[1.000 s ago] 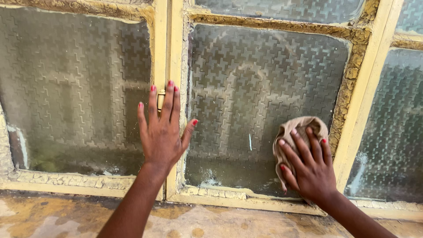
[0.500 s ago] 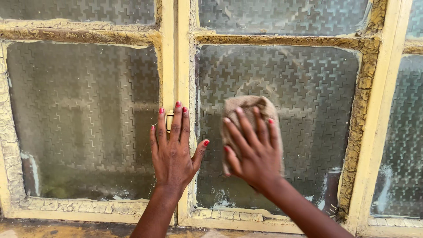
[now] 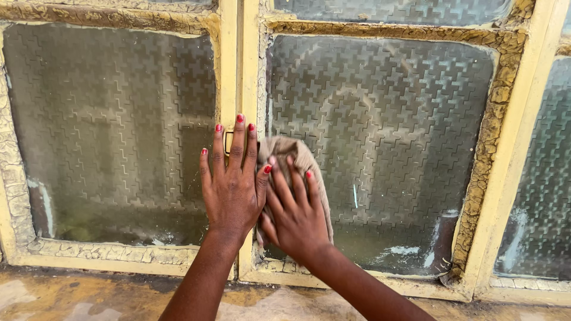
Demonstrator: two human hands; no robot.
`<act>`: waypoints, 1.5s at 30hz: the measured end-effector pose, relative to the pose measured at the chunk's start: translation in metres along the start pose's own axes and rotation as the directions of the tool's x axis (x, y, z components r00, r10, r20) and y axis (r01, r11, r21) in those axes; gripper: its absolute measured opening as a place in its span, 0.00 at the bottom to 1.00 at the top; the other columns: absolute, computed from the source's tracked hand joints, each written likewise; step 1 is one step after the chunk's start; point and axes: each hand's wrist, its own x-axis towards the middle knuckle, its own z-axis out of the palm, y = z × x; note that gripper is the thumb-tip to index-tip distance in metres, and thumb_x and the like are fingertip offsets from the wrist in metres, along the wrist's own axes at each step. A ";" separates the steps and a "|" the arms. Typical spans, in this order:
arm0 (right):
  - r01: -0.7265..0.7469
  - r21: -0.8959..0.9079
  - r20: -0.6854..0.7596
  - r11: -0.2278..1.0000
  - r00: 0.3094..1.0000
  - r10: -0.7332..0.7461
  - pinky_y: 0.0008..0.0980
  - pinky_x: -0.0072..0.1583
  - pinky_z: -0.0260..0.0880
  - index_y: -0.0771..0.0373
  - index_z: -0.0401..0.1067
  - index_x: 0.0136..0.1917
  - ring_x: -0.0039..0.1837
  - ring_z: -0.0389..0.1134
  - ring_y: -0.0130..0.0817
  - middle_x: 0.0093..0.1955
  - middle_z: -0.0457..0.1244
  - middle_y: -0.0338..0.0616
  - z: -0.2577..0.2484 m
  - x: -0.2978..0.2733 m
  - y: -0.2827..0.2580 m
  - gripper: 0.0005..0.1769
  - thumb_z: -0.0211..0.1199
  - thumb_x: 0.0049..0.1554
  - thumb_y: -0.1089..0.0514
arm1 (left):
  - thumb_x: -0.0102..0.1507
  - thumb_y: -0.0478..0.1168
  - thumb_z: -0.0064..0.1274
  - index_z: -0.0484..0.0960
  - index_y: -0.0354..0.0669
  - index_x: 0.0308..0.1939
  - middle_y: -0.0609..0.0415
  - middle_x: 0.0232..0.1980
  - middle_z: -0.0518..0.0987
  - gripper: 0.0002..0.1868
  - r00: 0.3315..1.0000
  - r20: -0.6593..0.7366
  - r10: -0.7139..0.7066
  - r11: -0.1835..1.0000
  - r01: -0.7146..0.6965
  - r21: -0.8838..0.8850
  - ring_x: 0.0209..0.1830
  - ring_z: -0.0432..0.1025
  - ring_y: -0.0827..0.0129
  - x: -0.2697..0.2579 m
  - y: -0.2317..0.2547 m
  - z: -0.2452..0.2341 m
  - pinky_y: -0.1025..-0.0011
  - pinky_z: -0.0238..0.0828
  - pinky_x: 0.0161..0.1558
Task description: The person wipes a multi-pane window with a cloth, moving systematically across each pane and the yellow frame. The person uses a spray bottle to apply cleaning solution to the glass before wiping.
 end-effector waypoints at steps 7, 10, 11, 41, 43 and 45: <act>0.384 0.068 -0.090 0.921 0.921 -0.378 0.52 0.81 0.29 0.48 0.50 0.82 0.85 0.38 0.43 0.84 0.44 0.43 -0.004 -0.044 0.027 0.33 0.36 0.67 0.39 | 0.72 0.57 0.34 0.55 0.52 0.81 0.56 0.85 0.46 0.35 0.999 0.007 0.038 0.999 -0.038 0.019 0.83 0.43 0.52 0.001 -0.004 0.003 0.40 0.44 0.75; 0.537 0.061 -0.057 0.841 0.843 -0.534 0.50 0.82 0.31 0.42 0.51 0.83 0.85 0.41 0.38 0.85 0.45 0.36 -0.012 -0.051 0.043 0.32 0.37 0.68 0.39 | 0.71 0.56 0.35 0.56 0.51 0.81 0.56 0.85 0.46 0.35 0.999 0.018 0.036 0.999 -0.037 0.024 0.84 0.43 0.53 0.000 -0.004 0.001 0.40 0.43 0.75; 0.575 0.057 -0.047 0.816 0.818 -0.573 0.48 0.83 0.31 0.40 0.51 0.83 0.85 0.42 0.35 0.86 0.45 0.33 -0.014 -0.054 0.049 0.31 0.37 0.69 0.38 | 0.72 0.55 0.36 0.56 0.51 0.81 0.56 0.85 0.47 0.35 0.999 0.016 0.037 0.999 -0.037 0.015 0.84 0.44 0.53 0.000 -0.004 0.000 0.40 0.43 0.76; 0.681 0.040 0.038 0.731 0.730 -0.682 0.49 0.82 0.26 0.37 0.45 0.83 0.86 0.34 0.33 0.86 0.39 0.27 -0.018 -0.025 0.081 0.35 0.28 0.66 0.31 | 0.70 0.60 0.36 0.61 0.48 0.78 0.57 0.82 0.56 0.36 0.997 -0.064 0.051 0.999 -0.051 0.003 0.82 0.49 0.54 0.001 -0.003 0.005 0.40 0.48 0.73; 0.669 0.028 0.044 0.743 0.742 -0.669 0.49 0.82 0.26 0.37 0.45 0.83 0.86 0.34 0.34 0.87 0.39 0.29 -0.026 -0.006 0.080 0.37 0.27 0.66 0.29 | 0.70 0.59 0.36 0.61 0.48 0.79 0.57 0.82 0.57 0.36 0.997 -0.064 0.053 0.999 -0.052 0.007 0.82 0.50 0.54 0.001 -0.004 0.005 0.41 0.48 0.73; 0.673 -0.016 0.069 0.740 0.739 -0.670 0.48 0.82 0.26 0.37 0.45 0.83 0.86 0.35 0.35 0.86 0.40 0.30 -0.036 0.009 0.085 0.38 0.26 0.65 0.26 | 0.72 0.57 0.36 0.62 0.48 0.79 0.57 0.83 0.57 0.34 0.997 -0.056 0.049 0.999 -0.048 0.018 0.82 0.50 0.55 0.000 -0.005 0.004 0.42 0.48 0.74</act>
